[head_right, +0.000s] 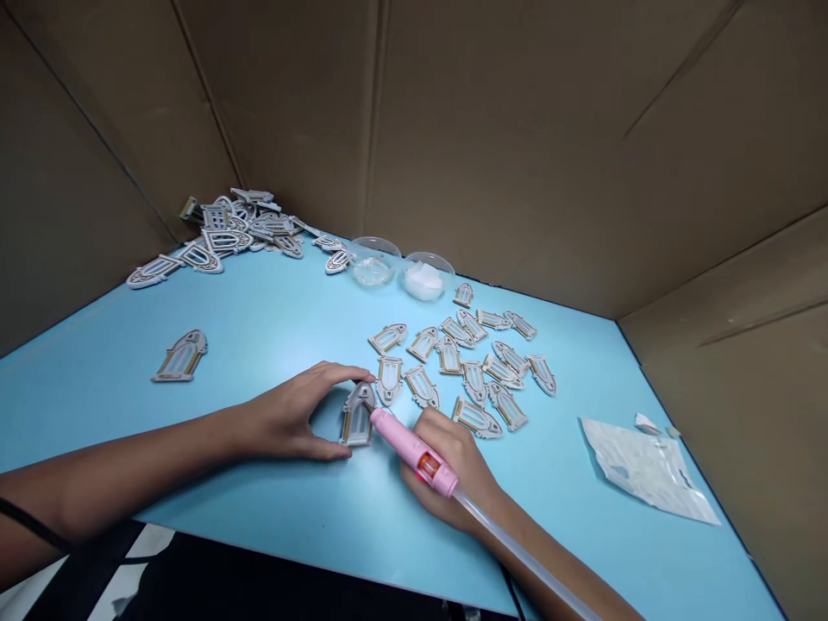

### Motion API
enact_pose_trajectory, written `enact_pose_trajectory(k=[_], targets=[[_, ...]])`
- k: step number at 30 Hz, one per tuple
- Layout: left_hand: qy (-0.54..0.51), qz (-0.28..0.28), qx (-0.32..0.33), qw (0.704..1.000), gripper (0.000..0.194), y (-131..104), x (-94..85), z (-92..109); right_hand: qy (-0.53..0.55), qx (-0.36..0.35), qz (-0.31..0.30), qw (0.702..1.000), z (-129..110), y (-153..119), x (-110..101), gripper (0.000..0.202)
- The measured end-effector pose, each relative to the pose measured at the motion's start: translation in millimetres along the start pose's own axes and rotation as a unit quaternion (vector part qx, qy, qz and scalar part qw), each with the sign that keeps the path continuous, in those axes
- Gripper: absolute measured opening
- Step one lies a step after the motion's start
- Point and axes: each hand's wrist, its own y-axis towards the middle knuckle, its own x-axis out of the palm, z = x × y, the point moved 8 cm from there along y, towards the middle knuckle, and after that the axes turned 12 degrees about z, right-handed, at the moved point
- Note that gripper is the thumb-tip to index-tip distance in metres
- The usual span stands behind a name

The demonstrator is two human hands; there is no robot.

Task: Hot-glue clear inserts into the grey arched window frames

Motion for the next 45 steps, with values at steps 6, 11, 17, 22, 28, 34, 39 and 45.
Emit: enact_pose_trajectory(k=[6,11,17,22,28,34,39,45], targets=[[-0.007,0.000,0.005,1.000,0.081,0.5,-1.0,5.6,-0.016,-0.020,0.006,1.000,-3.8,0.6,-0.3,0.018],[-0.008,0.010,0.026,1.000,0.081,0.4,-1.4,7.6,-0.040,-0.040,0.007,0.998,-10.4,2.4,-1.2,0.019],[-0.008,0.012,0.020,1.000,0.081,0.1,-0.5,5.9,-0.056,-0.036,0.002,0.998,-11.7,3.1,-2.3,0.019],[-0.006,0.017,0.029,0.999,0.079,0.0,-2.1,9.0,-0.061,-0.030,-0.003,0.998,-10.7,2.2,-2.8,0.019],[-0.004,0.016,0.022,1.000,0.079,-0.4,-2.5,7.4,-0.054,-0.023,0.003,0.998,-10.7,3.0,-3.5,0.019],[-0.007,0.011,-0.017,1.000,0.079,-1.1,-1.6,1.1,-0.035,0.008,0.008,0.999,-6.7,2.1,-3.6,0.018],[-0.002,-0.002,-0.088,0.996,0.075,0.1,-0.4,-10.8,0.016,0.141,0.045,0.989,11.2,7.7,-21.1,0.026],[0.049,-0.127,-0.052,0.989,0.078,-1.0,14.3,-1.0,0.051,0.345,0.065,0.935,48.3,-3.9,-34.9,0.029]])
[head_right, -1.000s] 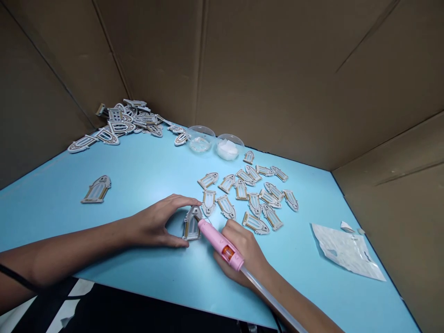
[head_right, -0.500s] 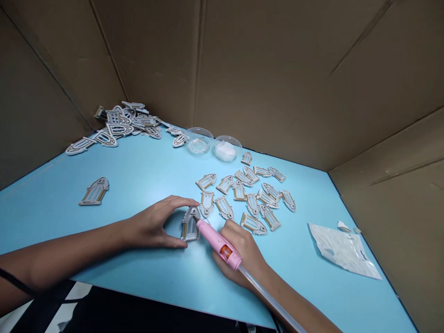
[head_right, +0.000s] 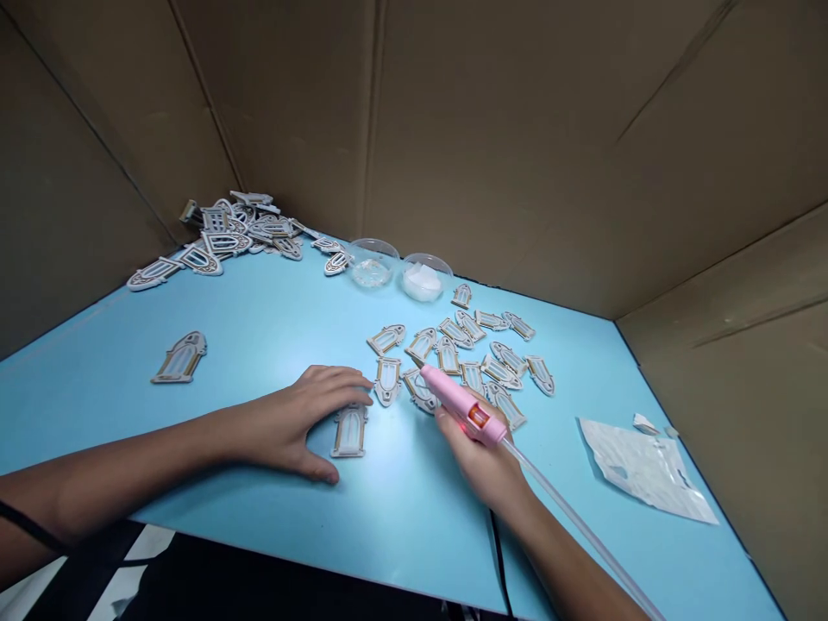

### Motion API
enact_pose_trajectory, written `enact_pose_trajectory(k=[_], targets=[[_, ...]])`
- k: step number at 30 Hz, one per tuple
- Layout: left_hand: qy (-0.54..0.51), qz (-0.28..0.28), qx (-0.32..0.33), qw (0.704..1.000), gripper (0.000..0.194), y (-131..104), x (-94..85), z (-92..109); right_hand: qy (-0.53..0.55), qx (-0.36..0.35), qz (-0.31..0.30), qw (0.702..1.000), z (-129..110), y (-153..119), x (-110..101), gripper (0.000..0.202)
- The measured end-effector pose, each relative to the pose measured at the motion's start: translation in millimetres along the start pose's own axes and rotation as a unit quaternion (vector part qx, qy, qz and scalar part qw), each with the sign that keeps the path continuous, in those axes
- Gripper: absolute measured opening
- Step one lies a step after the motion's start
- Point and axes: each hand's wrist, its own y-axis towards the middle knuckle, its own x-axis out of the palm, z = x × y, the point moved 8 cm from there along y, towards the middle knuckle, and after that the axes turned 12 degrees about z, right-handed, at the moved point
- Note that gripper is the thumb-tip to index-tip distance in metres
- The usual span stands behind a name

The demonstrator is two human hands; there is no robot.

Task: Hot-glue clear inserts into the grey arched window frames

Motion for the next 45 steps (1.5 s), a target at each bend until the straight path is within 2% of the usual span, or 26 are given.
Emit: enact_pose_trajectory(k=[2,3,5,7,8,10,12,15,17,19,22,26,27,32,35,39,41,45], targets=[[0.003,-0.014,0.040,0.999,0.068,0.2,0.0,5.3,0.005,0.015,0.003,1.000,5.1,0.6,-0.7,0.028],[0.013,0.004,0.033,0.999,0.059,1.7,-4.2,2.0,0.004,0.021,0.007,1.000,7.1,0.7,-1.3,0.028],[0.055,0.080,-0.021,0.995,0.041,5.6,-21.4,-14.2,0.003,0.037,0.013,0.999,11.1,0.8,-2.9,0.029],[0.102,0.159,-0.088,0.978,0.039,6.5,-41.8,-31.9,0.005,0.056,0.018,0.998,15.9,1.2,-5.4,0.033],[0.112,0.179,-0.105,0.972,0.039,6.4,-48.3,-36.8,0.005,0.064,0.020,0.998,18.5,1.4,-6.6,0.035],[0.094,0.164,-0.081,0.979,0.036,8.5,-48.7,-33.8,-0.002,0.076,0.022,0.997,23.5,1.9,-8.8,0.037],[0.041,0.099,-0.008,0.994,0.029,9.5,-35.9,-18.2,-0.014,0.080,0.020,0.996,26.5,2.0,-9.4,0.037],[-0.021,-0.002,0.060,0.998,0.064,4.3,-13.3,1.5,-0.022,0.064,0.026,0.997,22.8,2.1,-9.5,0.034],[-0.010,-0.027,0.050,0.998,0.071,2.0,-7.1,1.1,-0.020,0.041,0.030,0.999,15.9,2.2,-8.7,0.032],[0.038,-0.023,0.018,0.999,0.065,1.8,-9.2,-6.7,-0.017,0.018,0.029,0.999,8.8,2.1,-7.8,0.031],[0.092,-0.012,-0.029,0.995,0.069,2.3,-17.2,-18.5,-0.012,0.002,0.023,1.000,3.1,2.0,-6.6,0.029],[0.079,-0.015,-0.059,0.995,0.037,3.3,-14.4,-23.6,-0.009,-0.004,0.013,1.000,0.9,1.4,-4.3,0.031],[0.086,-0.012,-0.069,0.994,0.037,3.3,-12.8,-24.9,-0.011,-0.008,0.014,1.000,-0.1,1.1,-3.8,0.031],[0.137,-0.005,-0.131,0.982,0.071,-3.0,-15.2,-30.4,-0.022,-0.055,-0.012,0.998,-10.5,-1.6,3.9,0.032],[0.071,-0.026,-0.094,0.993,0.084,-5.4,-19.8,-23.3,-0.029,-0.085,-0.024,0.996,-13.7,-2.2,7.1,0.028],[-0.019,-0.056,-0.062,0.996,0.078,-6.5,-16.1,-21.7,-0.036,-0.131,-0.072,0.988,-16.2,-4.6,14.9,0.025],[-0.034,-0.036,-0.060,0.997,0.074,-5.3,-11.9,-23.7,-0.042,-0.170,-0.107,0.979,-20.3,-8.5,21.4,0.024],[-0.035,0.045,-0.029,0.998,0.091,-3.6,-4.7,-19.9,-0.044,-0.235,-0.146,0.960,-27.8,-18.2,33.1,0.023]])
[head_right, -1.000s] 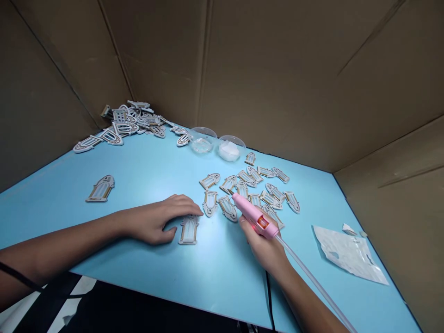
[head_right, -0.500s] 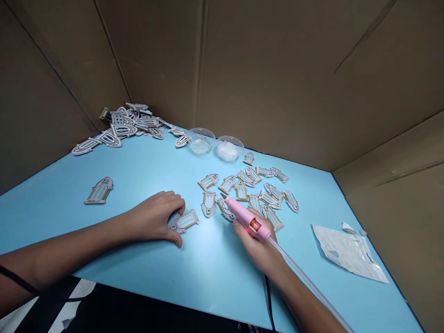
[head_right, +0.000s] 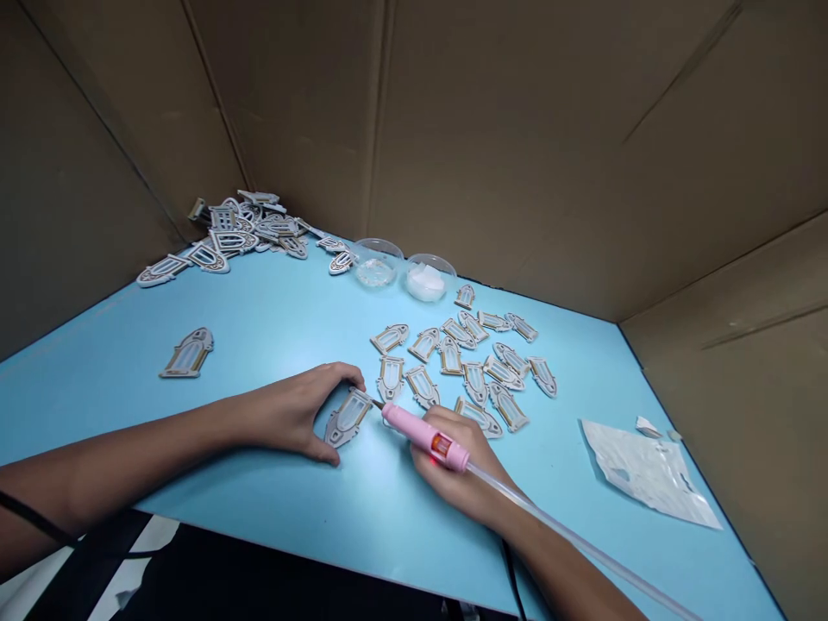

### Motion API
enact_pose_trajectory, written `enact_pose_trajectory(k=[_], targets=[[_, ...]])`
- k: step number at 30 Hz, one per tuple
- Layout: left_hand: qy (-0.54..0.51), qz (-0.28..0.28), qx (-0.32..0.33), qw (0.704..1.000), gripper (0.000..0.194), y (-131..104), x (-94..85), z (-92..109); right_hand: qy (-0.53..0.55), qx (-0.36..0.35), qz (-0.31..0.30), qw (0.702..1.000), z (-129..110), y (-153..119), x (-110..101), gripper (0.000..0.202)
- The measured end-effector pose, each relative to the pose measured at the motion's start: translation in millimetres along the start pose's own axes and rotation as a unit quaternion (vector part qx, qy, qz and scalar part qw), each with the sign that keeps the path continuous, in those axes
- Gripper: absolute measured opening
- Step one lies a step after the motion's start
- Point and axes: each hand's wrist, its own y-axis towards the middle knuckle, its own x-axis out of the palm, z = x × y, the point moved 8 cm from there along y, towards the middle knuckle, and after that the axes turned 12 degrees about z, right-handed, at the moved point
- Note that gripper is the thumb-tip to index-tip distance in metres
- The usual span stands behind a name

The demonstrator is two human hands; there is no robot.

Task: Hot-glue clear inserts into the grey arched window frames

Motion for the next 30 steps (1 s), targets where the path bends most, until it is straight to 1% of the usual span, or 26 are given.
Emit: enact_pose_trajectory(k=[2,5,8,11,13,17,21,30], targets=[[0.008,0.033,0.031,0.999,0.095,-0.7,2.4,5.9,-0.006,-0.027,0.003,1.000,-4.6,-1.1,4.1,0.023],[0.021,0.067,0.086,0.994,0.092,-1.8,3.2,17.1,-0.023,-0.066,0.012,0.997,-10.7,-3.1,8.3,0.023],[0.025,0.083,0.135,0.987,0.090,-3.0,2.9,26.5,-0.038,-0.087,0.020,0.995,-13.6,-5.1,10.0,0.022],[0.032,0.087,0.168,0.981,0.088,-4.3,3.6,32.7,-0.054,-0.101,0.031,0.993,-14.5,-7.3,9.0,0.022],[0.039,0.091,0.174,0.980,0.088,-4.8,3.6,34.2,-0.067,-0.106,0.033,0.992,-13.9,-9.1,8.6,0.022],[0.046,0.103,0.164,0.980,0.089,-5.0,1.5,34.1,-0.082,-0.105,0.029,0.991,-13.5,-11.1,8.6,0.021],[0.045,0.108,0.171,0.978,0.087,-5.8,1.3,35.6,-0.084,-0.115,0.036,0.989,-17.4,-10.9,7.3,0.019],[0.036,0.125,0.188,0.974,0.085,-6.6,-0.5,36.4,-0.087,-0.107,0.033,0.990,-16.7,-11.4,7.4,0.019]])
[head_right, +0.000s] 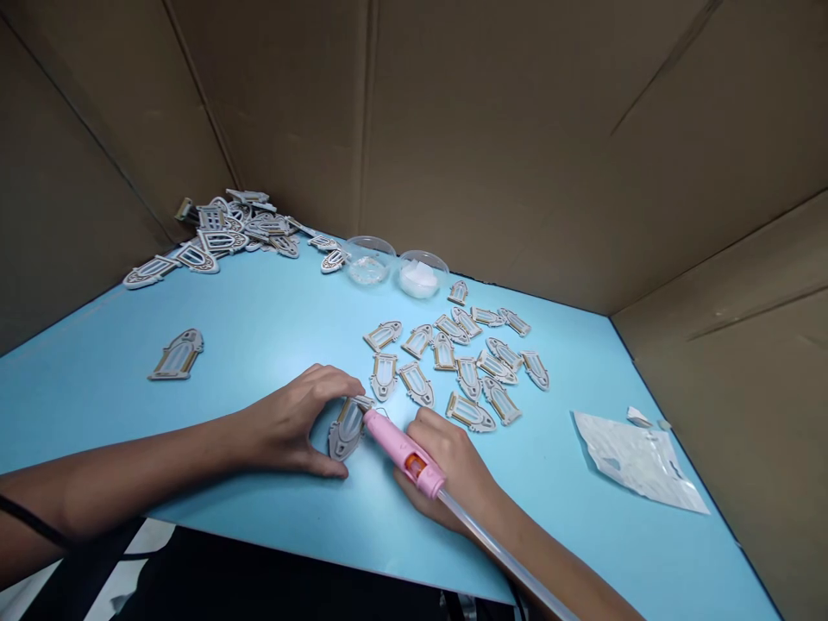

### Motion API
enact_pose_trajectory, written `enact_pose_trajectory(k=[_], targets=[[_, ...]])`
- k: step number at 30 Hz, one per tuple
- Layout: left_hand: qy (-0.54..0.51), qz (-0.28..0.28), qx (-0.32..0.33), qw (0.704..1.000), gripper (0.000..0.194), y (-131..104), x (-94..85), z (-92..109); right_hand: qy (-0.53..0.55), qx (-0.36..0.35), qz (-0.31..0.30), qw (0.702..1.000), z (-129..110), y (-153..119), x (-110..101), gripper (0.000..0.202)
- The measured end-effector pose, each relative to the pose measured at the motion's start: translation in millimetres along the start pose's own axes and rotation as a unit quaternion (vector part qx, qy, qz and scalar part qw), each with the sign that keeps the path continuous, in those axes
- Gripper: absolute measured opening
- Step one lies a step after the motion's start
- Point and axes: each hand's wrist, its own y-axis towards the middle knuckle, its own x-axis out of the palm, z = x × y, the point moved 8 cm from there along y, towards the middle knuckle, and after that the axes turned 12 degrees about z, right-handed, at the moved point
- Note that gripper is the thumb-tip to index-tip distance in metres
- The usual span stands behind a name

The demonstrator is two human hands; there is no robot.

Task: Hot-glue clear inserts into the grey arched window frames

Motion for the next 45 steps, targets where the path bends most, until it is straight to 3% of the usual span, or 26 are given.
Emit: enact_pose_trajectory(k=[9,12,16,19,21,24,26,27,28,30,32,34,35,38,41,43,45], targets=[[0.004,-0.002,-0.017,1.000,0.084,-0.4,-1.1,-1.0,-0.001,0.008,0.003,1.000,-0.1,2.6,-0.1,0.018],[0.007,-0.015,-0.064,0.998,0.086,-2.5,-0.5,-9.9,0.016,0.028,0.021,0.999,1.2,5.5,-8.0,0.020],[0.022,-0.095,-0.180,0.979,0.102,-6.9,5.1,-29.1,0.024,0.117,0.084,0.989,16.9,8.4,-29.6,0.027],[-0.010,-0.176,-0.144,0.974,0.098,-4.7,12.1,-21.8,0.025,0.182,0.105,0.977,29.9,8.2,-38.2,0.028],[-0.022,-0.191,-0.125,0.973,0.088,-1.2,9.7,-20.9,0.026,0.211,0.100,0.972,35.5,8.0,-38.9,0.029],[0.042,-0.090,-0.190,0.977,0.059,10.1,-20.9,-46.0,0.033,0.252,0.088,0.963,41.9,6.1,-38.7,0.029],[0.117,0.002,-0.278,0.953,0.038,13.6,-55.4,-70.1,0.039,0.270,0.088,0.958,45.2,3.7,-40.4,0.029],[0.139,0.011,-0.318,0.938,0.033,13.3,-67.8,-79.1,0.041,0.277,0.090,0.956,46.9,2.0,-41.7,0.030],[0.145,-0.006,-0.348,0.926,0.033,12.8,-75.0,-84.8,0.042,0.284,0.090,0.954,48.8,0.1,-42.7,0.030],[0.092,-0.115,-0.365,0.920,0.043,11.1,-68.1,-82.6,0.045,0.300,0.086,0.949,53.2,-4.3,-43.4,0.029],[0.003,-0.251,-0.351,0.902,0.047,2.8,-44.4,-64.2,0.049,0.311,0.076,0.946,56.4,-7.0,-41.6,0.027],[-0.049,-0.351,-0.326,0.876,0.030,-10.4,-16.2,-42.1,0.049,0.309,0.076,0.947,56.4,-5.7,-40.8,0.026],[-0.003,-0.334,-0.298,0.894,0.025,-9.7,-8.2,-38.2,0.047,0.300,0.083,0.949,55.1,-3.5,-41.1,0.027],[0.094,-0.229,-0.182,0.952,0.035,-1.3,16.1,-22.7,0.041,0.264,0.102,0.958,50.2,3.0,-41.1,0.027],[0.154,-0.184,-0.121,0.963,0.065,4.1,28.0,-18.0,0.048,0.251,0.114,0.960,50.0,1.0,-39.2,0.027],[0.171,-0.188,-0.129,0.959,0.064,7.8,14.1,-26.1,0.054,0.261,0.123,0.956,53.4,-4.4,-39.0,0.027],[0.206,-0.184,-0.211,0.938,0.045,6.3,-27.5,-48.9,0.045,0.286,0.142,0.947,59.4,-10.5,-41.9,0.026]])
